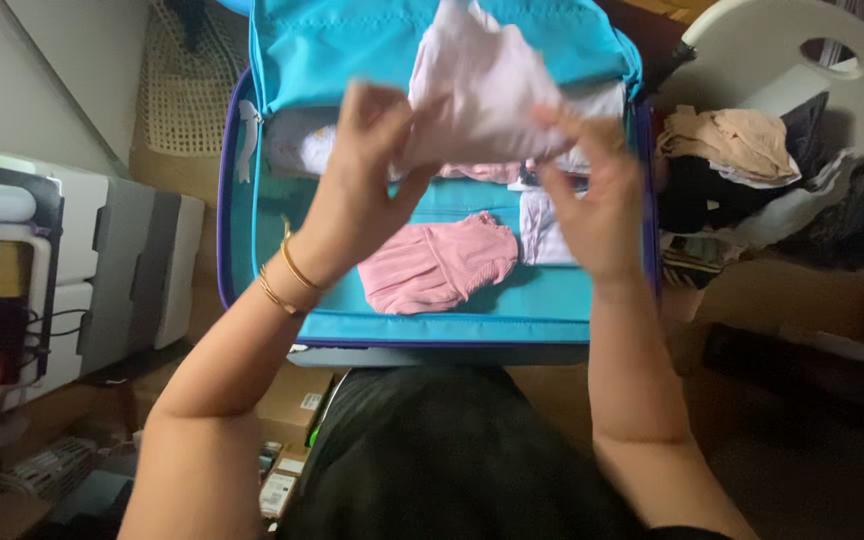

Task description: The person picks up clothing items from a chair and packs them into a suitcase by hand, folding several items before placing them into rows.

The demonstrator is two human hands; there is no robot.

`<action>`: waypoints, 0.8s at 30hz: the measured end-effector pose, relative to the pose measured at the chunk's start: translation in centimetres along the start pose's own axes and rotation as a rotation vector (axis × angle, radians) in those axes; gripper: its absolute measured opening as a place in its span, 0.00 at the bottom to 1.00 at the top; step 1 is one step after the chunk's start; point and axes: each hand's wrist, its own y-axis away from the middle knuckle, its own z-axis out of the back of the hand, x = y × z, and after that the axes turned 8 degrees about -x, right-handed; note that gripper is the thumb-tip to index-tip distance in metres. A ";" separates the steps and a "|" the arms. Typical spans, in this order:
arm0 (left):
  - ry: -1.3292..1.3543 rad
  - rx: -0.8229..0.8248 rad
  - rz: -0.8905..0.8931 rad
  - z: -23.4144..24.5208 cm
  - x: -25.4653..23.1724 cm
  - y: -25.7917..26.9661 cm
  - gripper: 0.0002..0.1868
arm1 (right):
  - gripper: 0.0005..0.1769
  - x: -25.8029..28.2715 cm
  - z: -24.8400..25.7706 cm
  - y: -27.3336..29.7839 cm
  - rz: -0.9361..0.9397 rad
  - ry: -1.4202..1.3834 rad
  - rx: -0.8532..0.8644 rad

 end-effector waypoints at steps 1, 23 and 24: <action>-0.158 0.016 -0.136 -0.3 1.0 0.8 0.29 | 0.22 -1.0 -0.3 1.0 -0.014 0.122 0.008; 0.277 0.022 1.099 -12.6 23.0 18.1 0.19 | 0.54 -26.0 -11.5 12.3 -0.437 -0.043 0.144; 0.230 0.002 1.126 -13.1 24.2 19.0 0.19 | 0.59 -26.4 -11.2 13.2 -0.481 0.029 0.221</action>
